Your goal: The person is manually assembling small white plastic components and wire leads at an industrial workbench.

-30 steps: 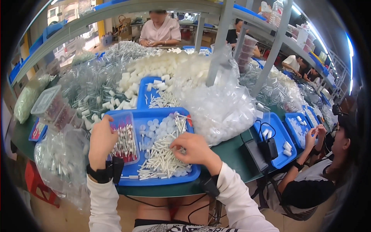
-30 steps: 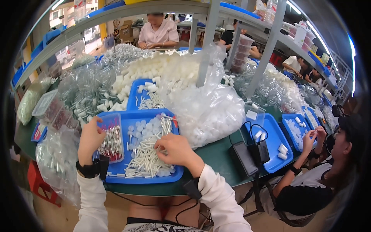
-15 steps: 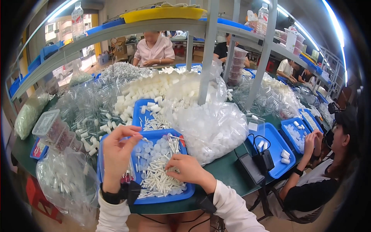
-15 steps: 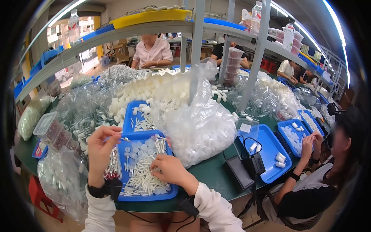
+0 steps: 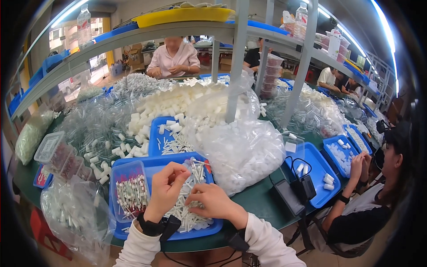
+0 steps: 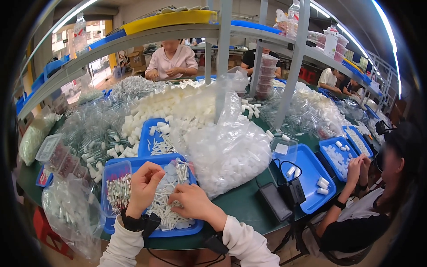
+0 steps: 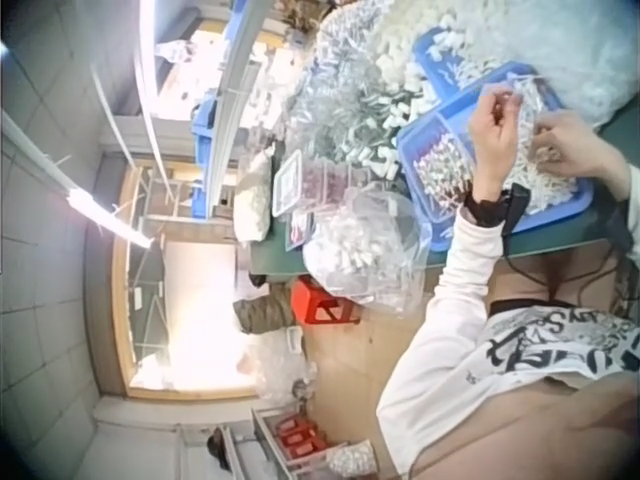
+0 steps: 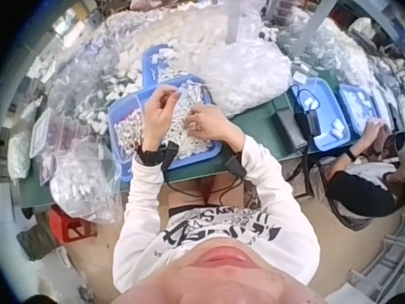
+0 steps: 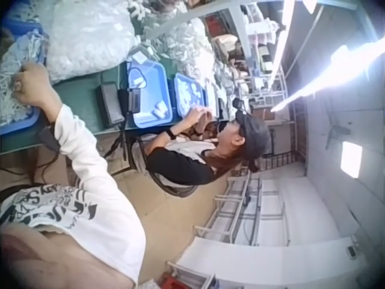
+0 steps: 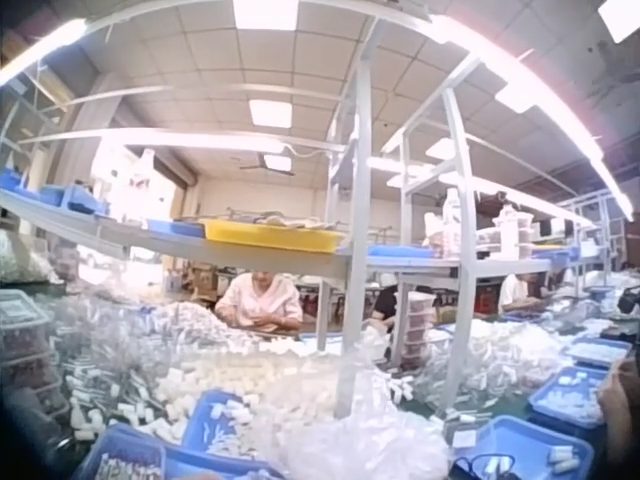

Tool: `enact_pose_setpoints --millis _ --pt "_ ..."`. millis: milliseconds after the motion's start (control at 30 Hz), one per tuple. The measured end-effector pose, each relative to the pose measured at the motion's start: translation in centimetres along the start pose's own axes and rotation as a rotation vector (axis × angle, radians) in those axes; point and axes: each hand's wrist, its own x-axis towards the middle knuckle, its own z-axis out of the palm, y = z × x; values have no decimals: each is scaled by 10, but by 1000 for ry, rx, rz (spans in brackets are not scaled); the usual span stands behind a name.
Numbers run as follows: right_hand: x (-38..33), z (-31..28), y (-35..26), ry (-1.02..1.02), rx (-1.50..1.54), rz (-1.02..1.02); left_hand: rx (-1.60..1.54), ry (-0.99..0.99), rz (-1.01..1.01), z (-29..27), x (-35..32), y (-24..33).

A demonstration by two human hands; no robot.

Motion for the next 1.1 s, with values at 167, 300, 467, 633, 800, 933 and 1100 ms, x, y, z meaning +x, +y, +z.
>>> enact_pose_setpoints --millis 167,300,467,633,800,933,1100 --pt "0 9 9 26 98 -6 84 -7 16 1 1 4" --pt "3 -1 -2 88 156 52 113 -6 10 0 -1 -3" --pt "4 -2 9 208 409 203 137 -158 -60 -2 -1 -2" --pt "4 -5 10 303 482 231 179 -258 -104 -2 -3 3" --pt "6 -6 8 420 517 246 257 -233 -147 0 -1 1" --pt "5 -7 14 470 657 325 270 -166 -182 0 -4 -3" --pt "10 -7 29 434 970 272 276 -206 -223 1 -4 -8"
